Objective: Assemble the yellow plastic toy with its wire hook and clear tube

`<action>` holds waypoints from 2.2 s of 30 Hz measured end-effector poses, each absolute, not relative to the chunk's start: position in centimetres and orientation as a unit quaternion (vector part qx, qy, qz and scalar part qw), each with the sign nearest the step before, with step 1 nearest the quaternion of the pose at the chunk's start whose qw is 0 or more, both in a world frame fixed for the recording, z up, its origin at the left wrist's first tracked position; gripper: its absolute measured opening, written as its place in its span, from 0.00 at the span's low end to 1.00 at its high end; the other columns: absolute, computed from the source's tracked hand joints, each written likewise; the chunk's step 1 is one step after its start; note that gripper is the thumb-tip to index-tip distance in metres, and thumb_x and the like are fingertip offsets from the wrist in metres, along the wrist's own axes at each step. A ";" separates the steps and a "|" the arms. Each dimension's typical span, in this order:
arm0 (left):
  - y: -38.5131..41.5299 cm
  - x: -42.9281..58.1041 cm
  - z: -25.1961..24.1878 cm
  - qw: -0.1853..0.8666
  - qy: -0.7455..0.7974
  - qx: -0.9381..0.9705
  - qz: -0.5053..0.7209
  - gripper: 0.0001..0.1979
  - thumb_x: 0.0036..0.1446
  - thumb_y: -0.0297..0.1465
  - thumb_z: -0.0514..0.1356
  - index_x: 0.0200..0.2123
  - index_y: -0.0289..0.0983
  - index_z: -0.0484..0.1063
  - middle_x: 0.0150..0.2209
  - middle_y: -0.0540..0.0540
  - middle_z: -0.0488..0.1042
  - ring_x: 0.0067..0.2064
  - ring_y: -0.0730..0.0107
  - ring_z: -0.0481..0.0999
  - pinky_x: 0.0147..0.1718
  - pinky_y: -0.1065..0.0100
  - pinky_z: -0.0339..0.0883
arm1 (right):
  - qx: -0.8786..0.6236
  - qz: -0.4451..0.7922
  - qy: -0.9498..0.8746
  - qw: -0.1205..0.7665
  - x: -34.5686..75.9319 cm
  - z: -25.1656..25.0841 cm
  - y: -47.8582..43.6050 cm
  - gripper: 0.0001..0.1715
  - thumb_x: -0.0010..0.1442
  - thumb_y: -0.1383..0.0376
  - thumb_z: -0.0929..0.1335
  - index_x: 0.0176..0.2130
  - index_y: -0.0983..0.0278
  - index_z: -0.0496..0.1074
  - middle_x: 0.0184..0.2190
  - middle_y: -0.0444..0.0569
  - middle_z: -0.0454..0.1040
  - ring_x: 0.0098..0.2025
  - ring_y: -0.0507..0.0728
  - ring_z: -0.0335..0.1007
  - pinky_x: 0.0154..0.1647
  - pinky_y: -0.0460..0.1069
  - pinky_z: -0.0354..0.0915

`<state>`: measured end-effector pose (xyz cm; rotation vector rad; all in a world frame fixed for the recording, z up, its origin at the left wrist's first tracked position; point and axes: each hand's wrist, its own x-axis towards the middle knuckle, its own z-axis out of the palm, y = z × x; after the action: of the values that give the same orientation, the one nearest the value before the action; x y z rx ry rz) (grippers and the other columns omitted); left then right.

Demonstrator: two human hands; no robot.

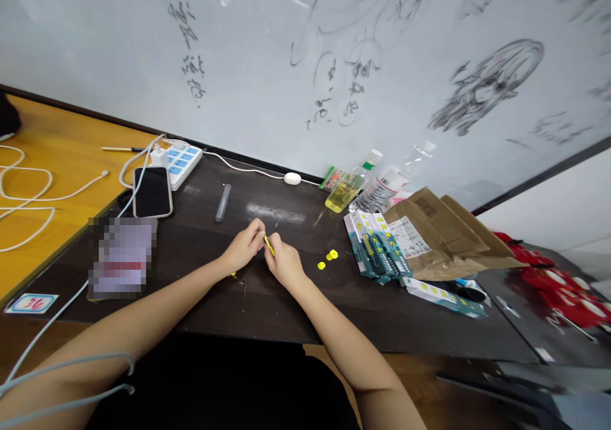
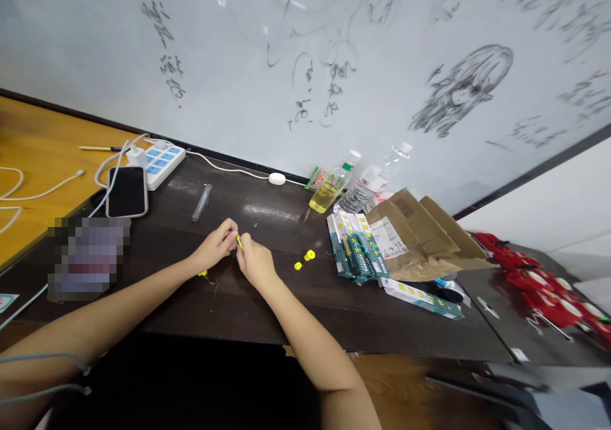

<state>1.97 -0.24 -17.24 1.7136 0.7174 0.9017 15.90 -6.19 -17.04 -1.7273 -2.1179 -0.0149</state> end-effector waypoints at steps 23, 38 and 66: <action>-0.4 1.8 -15.5 0.811 0.210 0.439 0.326 0.12 0.56 0.36 0.59 0.32 0.40 0.57 0.16 0.61 0.54 0.12 0.86 0.45 0.09 0.84 0.38 | -0.480 0.347 -0.634 0.497 17.3 -17.6 -4.8 0.13 0.57 0.55 0.66 0.34 0.61 0.61 0.23 0.39 0.64 0.23 0.49 0.59 0.26 0.45 0.60; -0.6 2.4 -15.9 0.793 0.284 0.442 0.308 0.11 0.55 0.36 0.59 0.31 0.39 0.59 0.16 0.59 0.58 0.12 0.86 0.47 0.09 0.84 0.38 | -0.563 -0.125 -0.779 0.247 19.1 -16.1 -5.4 0.14 0.66 0.65 0.56 0.32 0.63 0.66 0.30 0.51 0.68 0.35 0.56 0.62 0.36 0.50 0.53; -1.0 2.5 -15.7 0.774 0.292 0.512 0.232 0.13 0.55 0.41 0.58 0.34 0.36 0.63 0.22 0.50 0.72 0.16 0.79 0.68 0.15 0.77 0.65 | -0.492 0.391 -0.544 0.556 18.7 -16.5 -4.3 0.16 0.58 0.52 0.63 0.33 0.63 0.66 0.23 0.42 0.66 0.21 0.48 0.61 0.22 0.45 0.60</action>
<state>2.52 -0.99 -15.69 1.1092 0.6320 0.5017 18.66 -4.26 -16.47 -1.1613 -1.2850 0.9231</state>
